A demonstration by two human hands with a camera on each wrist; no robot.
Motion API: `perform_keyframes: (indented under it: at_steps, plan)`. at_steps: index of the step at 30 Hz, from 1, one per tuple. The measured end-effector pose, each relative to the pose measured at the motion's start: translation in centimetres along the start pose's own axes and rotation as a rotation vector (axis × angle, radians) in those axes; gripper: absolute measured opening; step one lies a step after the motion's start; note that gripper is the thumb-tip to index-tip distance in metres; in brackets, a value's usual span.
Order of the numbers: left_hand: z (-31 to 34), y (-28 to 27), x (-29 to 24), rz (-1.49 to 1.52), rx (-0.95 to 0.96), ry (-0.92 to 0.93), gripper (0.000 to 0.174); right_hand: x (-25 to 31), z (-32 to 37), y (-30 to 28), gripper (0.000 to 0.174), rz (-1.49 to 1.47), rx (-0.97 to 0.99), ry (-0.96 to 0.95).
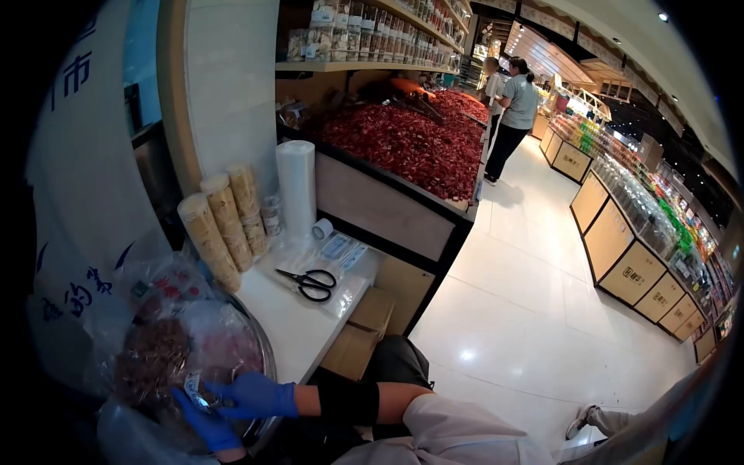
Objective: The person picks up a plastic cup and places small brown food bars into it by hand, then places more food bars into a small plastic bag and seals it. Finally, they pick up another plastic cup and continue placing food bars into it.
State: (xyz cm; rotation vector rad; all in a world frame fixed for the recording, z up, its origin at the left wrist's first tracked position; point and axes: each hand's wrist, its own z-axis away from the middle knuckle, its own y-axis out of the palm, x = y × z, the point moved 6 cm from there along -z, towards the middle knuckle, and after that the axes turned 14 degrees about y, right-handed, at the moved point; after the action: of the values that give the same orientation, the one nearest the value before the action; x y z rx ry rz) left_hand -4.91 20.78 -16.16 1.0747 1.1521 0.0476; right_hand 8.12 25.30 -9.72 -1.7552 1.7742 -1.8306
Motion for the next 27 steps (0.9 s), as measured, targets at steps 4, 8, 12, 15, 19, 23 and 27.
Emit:
perform_keyframes:
  at_steps: [4, 8, 12, 15, 19, 23, 27]
  plan:
    - [0.0, 0.4, 0.2, 0.067, -0.002, -0.081, 0.048, 0.0, 0.1, 0.1, 0.052, -0.018, -0.119, -0.076]
    - [0.4, 0.8, -0.1, 0.009, -0.009, -0.101, 0.046, 0.1, 0.5, -0.7, 0.048, 0.034, -0.137, -0.105]
    - [0.2, 0.5, 0.0, 0.067, 0.001, -0.108, 0.044, -1.0, 0.3, 0.1, 0.034, 0.065, -0.038, 0.013]
    - [-0.2, -0.1, 0.2, 0.095, -0.018, -0.113, 0.043, -0.8, 0.1, -0.3, 0.033, -0.017, -0.1, 0.069]
    - [1.9, 2.9, -2.2, 0.066, -0.195, -0.143, 0.042, -0.8, 0.2, 0.5, 0.04, -0.017, 0.203, 0.129]
    - [0.5, 0.0, -1.1, 0.011, -0.122, -0.12, 0.047, -1.3, 0.4, 0.4, 0.042, -0.201, 0.164, 0.361]
    - [0.4, 0.9, -1.3, 0.125, -0.126, -0.146, 0.046, -0.3, 0.4, -0.5, 0.041, -0.222, 0.127, 0.378]
